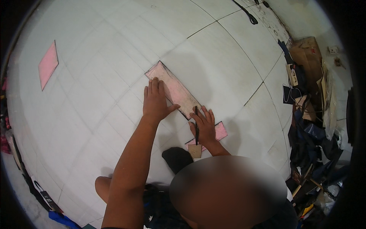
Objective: The person sits on the floor and uses a black pen to trace the outline of a rectangular pink paper template placed on the white tiled floor. The person repeatedly repositions the template and traces its edges to create a series of aligned rectangular outlines.
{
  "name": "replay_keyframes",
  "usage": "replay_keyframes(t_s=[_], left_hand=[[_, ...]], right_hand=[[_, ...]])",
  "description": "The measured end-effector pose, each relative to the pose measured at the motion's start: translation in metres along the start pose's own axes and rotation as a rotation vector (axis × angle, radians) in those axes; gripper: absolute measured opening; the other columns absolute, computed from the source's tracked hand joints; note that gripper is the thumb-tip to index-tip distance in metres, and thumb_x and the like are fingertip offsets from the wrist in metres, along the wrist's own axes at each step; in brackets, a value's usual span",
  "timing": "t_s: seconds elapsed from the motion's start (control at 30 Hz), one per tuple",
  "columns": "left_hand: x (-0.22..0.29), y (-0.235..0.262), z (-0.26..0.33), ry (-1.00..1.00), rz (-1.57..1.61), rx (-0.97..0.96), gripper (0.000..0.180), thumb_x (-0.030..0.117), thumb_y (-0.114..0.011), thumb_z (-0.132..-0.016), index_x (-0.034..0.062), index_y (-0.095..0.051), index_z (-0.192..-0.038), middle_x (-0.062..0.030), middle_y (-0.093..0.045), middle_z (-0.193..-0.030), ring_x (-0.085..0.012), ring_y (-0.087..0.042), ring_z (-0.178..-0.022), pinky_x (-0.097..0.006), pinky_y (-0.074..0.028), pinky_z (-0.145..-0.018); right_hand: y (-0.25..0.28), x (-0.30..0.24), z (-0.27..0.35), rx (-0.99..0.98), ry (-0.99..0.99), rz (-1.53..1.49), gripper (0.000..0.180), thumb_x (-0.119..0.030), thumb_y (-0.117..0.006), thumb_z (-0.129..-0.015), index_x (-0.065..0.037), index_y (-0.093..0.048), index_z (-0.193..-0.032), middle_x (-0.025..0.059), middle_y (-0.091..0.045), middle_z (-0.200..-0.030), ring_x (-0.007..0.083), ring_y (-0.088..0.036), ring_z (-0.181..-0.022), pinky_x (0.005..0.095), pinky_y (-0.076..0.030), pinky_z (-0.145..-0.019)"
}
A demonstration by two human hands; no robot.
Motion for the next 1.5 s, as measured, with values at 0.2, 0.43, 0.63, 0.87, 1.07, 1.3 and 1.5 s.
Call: replay_keyframes(t_s=[0.2, 0.43, 0.63, 0.87, 1.07, 1.3, 1.5], left_hand=[[0.003, 0.001, -0.001, 0.004, 0.003, -0.005, 0.116, 0.056, -0.09, -0.071, -0.007, -0.035, -0.152, -0.0287, -0.03, -0.162, -0.0449, -0.028, -0.153, -0.053, -0.024, -0.126], [0.001, 0.001, -0.002, 0.009, 0.03, -0.017, 0.118, 0.052, -0.093, -0.068, -0.0072, -0.035, -0.152, -0.0289, -0.031, -0.161, -0.0452, -0.028, -0.153, -0.054, -0.025, -0.125], [0.005, 0.008, -0.006, 0.046, 0.026, -0.06, 0.121, 0.05, -0.096, -0.064, -0.0003, -0.034, -0.156, -0.0275, -0.033, -0.161, -0.0441, -0.029, -0.153, -0.054, -0.029, -0.124], [0.02, 0.015, -0.021, 0.165, -0.099, -0.239, 0.126, 0.049, -0.097, -0.061, 0.0066, -0.029, -0.158, -0.0245, -0.021, -0.168, -0.0432, -0.028, -0.153, -0.056, -0.035, -0.119], [0.023, 0.016, -0.027, 0.205, -0.152, -0.292, 0.129, 0.049, -0.098, -0.06, 0.0053, -0.026, -0.158, -0.0236, -0.017, -0.17, -0.0433, -0.029, -0.153, -0.06, -0.04, -0.114], [0.028, 0.015, -0.03, 0.212, -0.16, -0.297, 0.136, 0.048, -0.098, -0.059, 0.0049, -0.02, -0.162, -0.0234, -0.018, -0.169, -0.0442, -0.029, -0.152, -0.061, -0.042, -0.112], [0.027, 0.012, -0.031, 0.21, -0.191, -0.301, 0.139, 0.05, -0.098, -0.059, 0.0038, -0.02, -0.163, -0.024, -0.017, -0.17, -0.0468, -0.03, -0.152, -0.06, -0.045, -0.11]], right_hand=[[0.002, 0.0, -0.001, 0.021, -0.001, 0.001, 0.041, -0.022, -0.072, -0.092, -0.014, -0.064, -0.132, 0.0139, -0.062, -0.142, 0.0408, -0.044, -0.144, 0.0602, -0.024, -0.121], [0.003, 0.0, 0.001, 0.004, 0.022, 0.009, 0.041, -0.022, -0.072, -0.092, -0.015, -0.065, -0.132, 0.0134, -0.063, -0.139, 0.0401, -0.045, -0.143, 0.0607, -0.024, -0.121], [0.002, -0.003, -0.001, -0.019, 0.006, 0.021, 0.04, -0.02, -0.071, -0.091, -0.013, -0.066, -0.13, 0.0141, -0.063, -0.139, 0.0402, -0.044, -0.143, 0.061, -0.024, -0.121], [0.01, -0.004, -0.007, -0.002, -0.013, -0.042, 0.039, -0.015, -0.07, -0.09, -0.01, -0.066, -0.128, 0.0154, -0.065, -0.133, 0.04, -0.048, -0.138, 0.0595, -0.027, -0.119], [0.032, 0.012, -0.074, 0.122, -0.056, -0.265, 0.036, -0.008, -0.064, -0.092, -0.004, -0.065, -0.127, 0.0168, -0.067, -0.113, 0.0377, -0.062, -0.111, 0.049, -0.044, -0.103], [0.0, 0.007, -0.214, 0.102, 0.022, -0.54, 0.028, -0.019, -0.061, -0.101, -0.001, -0.069, -0.121, 0.0182, -0.07, -0.117, 0.0352, -0.068, -0.108, 0.0421, -0.053, -0.095], [-0.023, -0.002, -0.257, -0.025, -0.023, -0.462, 0.029, -0.025, -0.062, -0.101, -0.005, -0.072, -0.118, 0.0147, -0.072, -0.119, 0.0319, -0.07, -0.109, 0.0394, -0.055, -0.095]])
Point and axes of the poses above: each hand's wrist, its own z-axis away from the middle knuckle, its own y-axis out of the back of the hand, x = y × z, the point moved 5 cm from there along -z, towards the middle knuckle
